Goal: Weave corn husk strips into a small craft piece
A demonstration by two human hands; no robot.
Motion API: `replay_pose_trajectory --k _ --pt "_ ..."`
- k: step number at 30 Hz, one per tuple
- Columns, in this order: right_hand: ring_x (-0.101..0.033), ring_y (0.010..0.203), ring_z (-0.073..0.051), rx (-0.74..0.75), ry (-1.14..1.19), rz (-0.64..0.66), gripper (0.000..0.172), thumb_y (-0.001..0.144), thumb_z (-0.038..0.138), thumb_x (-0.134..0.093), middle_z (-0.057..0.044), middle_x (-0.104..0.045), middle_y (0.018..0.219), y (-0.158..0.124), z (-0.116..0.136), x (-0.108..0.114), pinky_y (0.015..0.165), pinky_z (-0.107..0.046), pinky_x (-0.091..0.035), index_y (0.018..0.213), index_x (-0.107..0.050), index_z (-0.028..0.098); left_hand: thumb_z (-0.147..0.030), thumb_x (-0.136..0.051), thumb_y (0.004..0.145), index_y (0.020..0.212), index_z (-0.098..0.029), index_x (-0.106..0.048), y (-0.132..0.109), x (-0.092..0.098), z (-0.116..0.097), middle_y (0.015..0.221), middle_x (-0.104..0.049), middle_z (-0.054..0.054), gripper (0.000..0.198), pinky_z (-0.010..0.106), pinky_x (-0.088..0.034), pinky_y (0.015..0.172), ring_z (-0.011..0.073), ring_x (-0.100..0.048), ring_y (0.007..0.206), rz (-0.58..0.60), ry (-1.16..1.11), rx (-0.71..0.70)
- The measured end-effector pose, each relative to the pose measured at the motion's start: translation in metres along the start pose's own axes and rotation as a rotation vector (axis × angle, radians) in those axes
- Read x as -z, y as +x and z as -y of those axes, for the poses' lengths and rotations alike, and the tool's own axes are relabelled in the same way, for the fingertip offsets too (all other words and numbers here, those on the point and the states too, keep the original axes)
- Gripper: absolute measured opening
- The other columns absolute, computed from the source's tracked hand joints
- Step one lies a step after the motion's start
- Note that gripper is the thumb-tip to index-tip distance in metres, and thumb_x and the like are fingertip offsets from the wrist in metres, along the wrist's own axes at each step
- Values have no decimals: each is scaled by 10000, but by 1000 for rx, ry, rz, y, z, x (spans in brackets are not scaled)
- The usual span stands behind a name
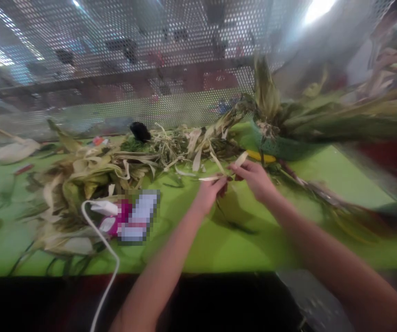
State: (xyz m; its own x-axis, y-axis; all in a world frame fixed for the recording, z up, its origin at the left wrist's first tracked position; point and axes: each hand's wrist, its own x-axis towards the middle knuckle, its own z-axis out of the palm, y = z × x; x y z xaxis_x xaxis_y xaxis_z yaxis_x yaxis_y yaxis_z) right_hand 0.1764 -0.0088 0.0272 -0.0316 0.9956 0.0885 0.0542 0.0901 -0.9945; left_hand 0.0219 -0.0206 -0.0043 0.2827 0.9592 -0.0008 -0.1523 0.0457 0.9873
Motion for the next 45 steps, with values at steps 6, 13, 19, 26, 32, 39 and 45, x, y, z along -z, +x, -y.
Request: replay_pose_trajectory --k 6,13,19,26,32,39,45 --pt "-417 478 -76 -72 -46 44 352 721 509 -685 -28 -663 695 0 -2 1 457 -235 -343 734 -646 159 -435 -666 780 750 -137 -616 4 4 0 606 -527 -17 304 216 -359 496 75 -464 522 -144 -141 -10" --pt "-424 487 -84 -29 -226 206 220 735 376 -665 10 -605 593 -4 -8 -6 483 -229 -320 699 -632 162 -503 -649 775 866 -116 -678 8 10 3 647 -558 3 399 203 -370 489 71 -485 536 -211 -233 -4" --pt "-531 595 -122 114 -391 163 176 777 331 -631 4 -629 629 0 -15 -3 578 -245 -376 697 -633 174 -428 -715 730 824 -113 -668 6 10 -4 612 -508 -22 332 196 -319 474 48 -427 499 -180 -158 -16" --pt "-520 562 -122 237 -659 145 194 824 310 -610 15 -621 608 -2 -13 0 539 -235 -327 674 -622 189 -403 -655 782 785 -138 -608 6 7 -3 537 -354 -72 269 210 -225 462 39 -271 432 -247 -178 -64" --pt "-579 668 -149 462 -771 22 100 835 280 -628 -42 -676 817 -14 -2 -6 595 -245 -401 861 -675 195 -385 -528 883 750 -172 -561 8 15 2 625 -497 -17 253 234 -311 576 108 -441 585 -337 455 -170" --pt "-599 717 -138 634 -651 98 264 872 251 -607 -52 -651 942 -25 5 -10 659 -255 -489 1132 -651 236 -201 -460 899 923 -182 -610 11 3 19 829 -610 73 152 299 -321 621 173 -508 675 -187 995 -244" --pt "-627 730 -162 590 -616 14 119 873 258 -596 -39 -695 841 -25 8 -7 671 -276 -502 907 -706 230 -322 -494 904 769 -191 -526 7 3 11 672 -496 -4 191 253 -313 598 126 -430 625 -236 522 -264"
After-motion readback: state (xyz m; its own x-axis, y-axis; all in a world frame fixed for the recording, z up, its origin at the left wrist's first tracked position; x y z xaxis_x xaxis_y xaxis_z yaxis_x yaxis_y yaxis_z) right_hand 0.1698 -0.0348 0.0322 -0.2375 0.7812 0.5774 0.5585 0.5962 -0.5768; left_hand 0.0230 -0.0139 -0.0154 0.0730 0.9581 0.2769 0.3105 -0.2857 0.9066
